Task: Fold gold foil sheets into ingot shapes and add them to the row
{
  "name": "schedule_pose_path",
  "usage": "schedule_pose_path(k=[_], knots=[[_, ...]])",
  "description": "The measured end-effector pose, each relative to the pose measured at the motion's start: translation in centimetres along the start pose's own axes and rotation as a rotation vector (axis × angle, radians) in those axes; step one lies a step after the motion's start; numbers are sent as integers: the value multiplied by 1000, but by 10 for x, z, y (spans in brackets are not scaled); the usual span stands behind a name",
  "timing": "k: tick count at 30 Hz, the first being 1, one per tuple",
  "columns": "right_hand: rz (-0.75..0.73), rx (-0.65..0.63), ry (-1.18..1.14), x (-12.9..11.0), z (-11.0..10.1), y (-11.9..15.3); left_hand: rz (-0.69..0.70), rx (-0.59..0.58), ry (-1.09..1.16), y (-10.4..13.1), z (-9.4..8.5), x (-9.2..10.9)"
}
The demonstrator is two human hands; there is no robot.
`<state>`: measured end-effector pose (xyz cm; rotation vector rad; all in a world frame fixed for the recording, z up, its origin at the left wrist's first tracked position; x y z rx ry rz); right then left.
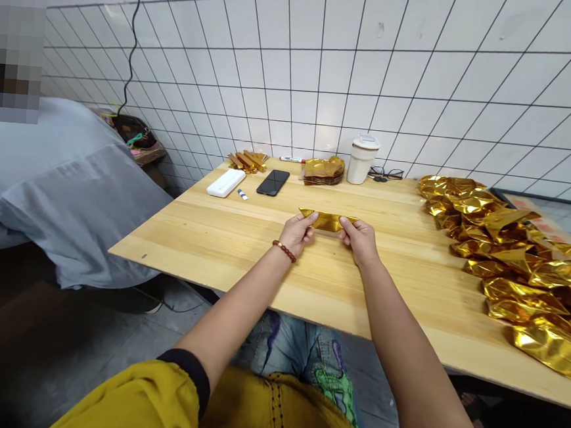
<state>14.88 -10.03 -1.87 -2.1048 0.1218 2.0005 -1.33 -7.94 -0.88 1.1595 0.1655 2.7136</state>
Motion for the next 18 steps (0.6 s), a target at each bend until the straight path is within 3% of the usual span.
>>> schedule_pose_path(k=[13,18], knots=[[-25,-57,29,0,2,1,77,-50,-92,3,4,-2],[-22,-73,46,-1,3,2,32,5,-140,3,3,-3]])
Point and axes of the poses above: each hand's wrist, its own y-axis away from the middle knuckle, its own z-axis out of the palm, x = y × z, the point moved 2 cm from there along -y, towards the middle knuckle, and after that the axes turned 13 degrees about y, right-handed, at the moved point
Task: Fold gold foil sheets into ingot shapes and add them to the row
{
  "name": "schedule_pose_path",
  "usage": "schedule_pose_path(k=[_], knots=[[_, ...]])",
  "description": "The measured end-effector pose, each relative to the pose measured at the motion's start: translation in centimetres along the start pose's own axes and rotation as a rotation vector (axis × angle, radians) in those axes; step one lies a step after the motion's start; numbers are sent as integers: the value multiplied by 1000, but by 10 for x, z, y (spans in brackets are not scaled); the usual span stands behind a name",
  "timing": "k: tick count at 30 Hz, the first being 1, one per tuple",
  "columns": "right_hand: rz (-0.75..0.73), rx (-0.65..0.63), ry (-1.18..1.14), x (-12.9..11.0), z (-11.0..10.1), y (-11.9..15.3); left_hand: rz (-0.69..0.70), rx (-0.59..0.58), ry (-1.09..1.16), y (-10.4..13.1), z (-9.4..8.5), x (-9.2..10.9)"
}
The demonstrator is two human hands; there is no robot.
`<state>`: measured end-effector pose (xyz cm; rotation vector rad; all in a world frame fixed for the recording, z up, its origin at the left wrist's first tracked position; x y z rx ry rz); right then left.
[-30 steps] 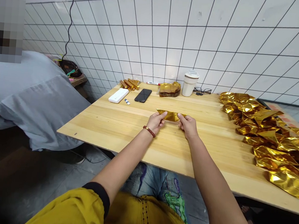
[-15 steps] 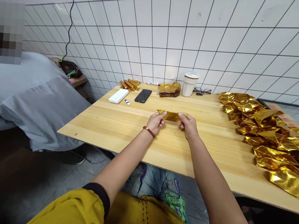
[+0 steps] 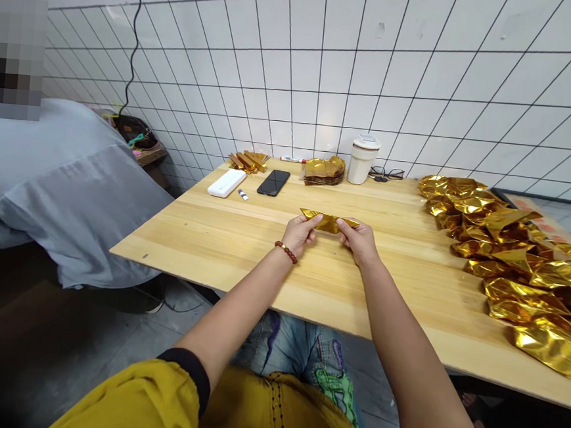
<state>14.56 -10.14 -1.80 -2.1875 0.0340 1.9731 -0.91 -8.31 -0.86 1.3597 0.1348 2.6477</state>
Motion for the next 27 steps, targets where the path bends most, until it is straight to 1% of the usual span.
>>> schedule_pose_path(k=[3,6,13,17,20,27], knots=[[23,17,-25,0,0,-1,11,20,3,0,0,-1],[27,22,-19,1,-1,-1,21,-1,4,1,1,0],[-31,18,62,-1,0,2,61,-31,34,7,5,4],[-35,-4,75,-4,0,3,33,-37,8,7,5,2],[-14,-12,52,-3,0,3,42,-21,14,7,6,1],[-7,22,96,-1,0,2,44,-47,-5,8,8,2]])
Point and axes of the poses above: each hand's wrist, its own y-axis away from the middle knuckle, its own z-axis out of the palm, x = y × z, the point moved 2 cm from there along -y, towards the middle knuckle, and after that the axes turned 13 degrees about y, right-handed, at the moved point
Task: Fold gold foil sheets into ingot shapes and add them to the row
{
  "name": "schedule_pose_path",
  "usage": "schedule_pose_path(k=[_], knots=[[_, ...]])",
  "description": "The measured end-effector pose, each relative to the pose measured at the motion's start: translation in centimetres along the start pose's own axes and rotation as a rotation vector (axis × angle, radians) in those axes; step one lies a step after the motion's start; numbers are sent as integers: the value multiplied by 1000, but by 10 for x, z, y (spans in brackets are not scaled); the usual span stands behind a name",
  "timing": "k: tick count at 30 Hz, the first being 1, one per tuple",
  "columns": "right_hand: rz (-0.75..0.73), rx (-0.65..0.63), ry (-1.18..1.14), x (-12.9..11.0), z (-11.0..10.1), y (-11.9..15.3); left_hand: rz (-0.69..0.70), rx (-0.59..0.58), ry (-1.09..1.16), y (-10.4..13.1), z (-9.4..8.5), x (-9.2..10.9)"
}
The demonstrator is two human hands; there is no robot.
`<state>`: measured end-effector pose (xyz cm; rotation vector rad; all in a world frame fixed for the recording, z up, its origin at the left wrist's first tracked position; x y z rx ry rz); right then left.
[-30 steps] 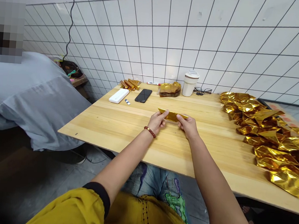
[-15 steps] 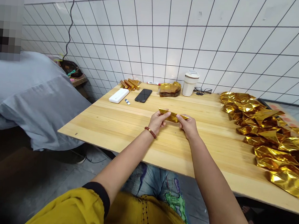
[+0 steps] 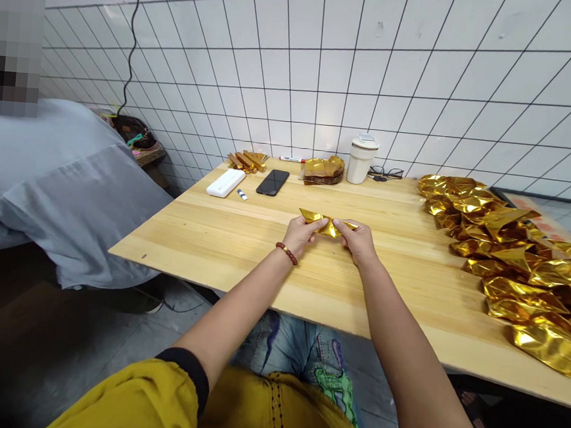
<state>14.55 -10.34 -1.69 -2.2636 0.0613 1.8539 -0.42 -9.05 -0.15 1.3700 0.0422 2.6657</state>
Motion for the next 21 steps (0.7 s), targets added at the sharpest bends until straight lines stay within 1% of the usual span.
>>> schedule_pose_path(k=[8,12,17,21], knots=[[-3,14,19,-4,1,3,77,22,-31,-4,-4,-2],[4,18,3,-5,1,3,48,24,-22,-5,-6,-2],[19,55,-47,-1,-3,0,23,27,29,-9,-10,2],[8,38,-60,3,-3,-3,18,51,45,-9,-11,6]])
Point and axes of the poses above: each hand's wrist, its own y-axis away from the middle knuckle, its own z-axis out of the palm, x = y × z, the point moved 2 cm from there along -y, towards the middle knuckle, and after that the axes turned 13 degrees about y, right-handed, at the moved point
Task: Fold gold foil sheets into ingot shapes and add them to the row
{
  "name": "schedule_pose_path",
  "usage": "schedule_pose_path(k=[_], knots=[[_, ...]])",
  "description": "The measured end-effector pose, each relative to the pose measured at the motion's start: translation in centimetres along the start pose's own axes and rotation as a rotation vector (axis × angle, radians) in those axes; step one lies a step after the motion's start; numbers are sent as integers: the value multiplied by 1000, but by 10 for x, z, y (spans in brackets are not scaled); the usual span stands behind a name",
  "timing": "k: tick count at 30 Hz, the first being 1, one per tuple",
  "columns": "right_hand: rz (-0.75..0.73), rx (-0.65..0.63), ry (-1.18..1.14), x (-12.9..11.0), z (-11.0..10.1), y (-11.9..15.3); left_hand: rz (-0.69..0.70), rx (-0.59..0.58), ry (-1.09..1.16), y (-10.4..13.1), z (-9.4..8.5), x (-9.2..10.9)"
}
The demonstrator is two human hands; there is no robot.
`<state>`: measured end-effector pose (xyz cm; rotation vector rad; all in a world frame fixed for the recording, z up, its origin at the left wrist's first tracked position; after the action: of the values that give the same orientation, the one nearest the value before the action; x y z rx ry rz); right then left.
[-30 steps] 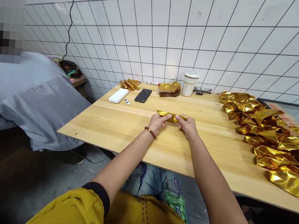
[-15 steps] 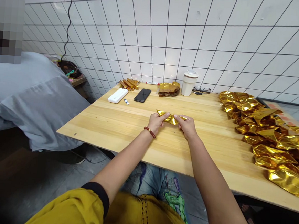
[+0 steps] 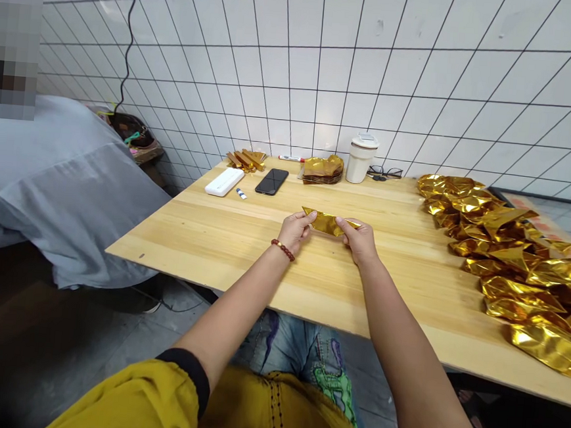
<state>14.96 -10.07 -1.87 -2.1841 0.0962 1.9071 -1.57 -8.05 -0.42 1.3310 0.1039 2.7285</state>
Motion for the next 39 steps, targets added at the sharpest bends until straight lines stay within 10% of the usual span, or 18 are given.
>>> schedule_pose_path(k=[39], knots=[[46,-100,-20,4,1,-2,-212,-106,51,3,4,-2]])
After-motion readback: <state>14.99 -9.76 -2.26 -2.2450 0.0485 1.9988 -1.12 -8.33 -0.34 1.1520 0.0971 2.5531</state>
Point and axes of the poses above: each hand's wrist, its own y-axis away from the middle knuckle, its own z-axis out of the palm, x = y × z, the point moved 2 cm from there along -y, towards the middle knuckle, and after that the axes turned 13 degrees about y, right-handed, at the moved point
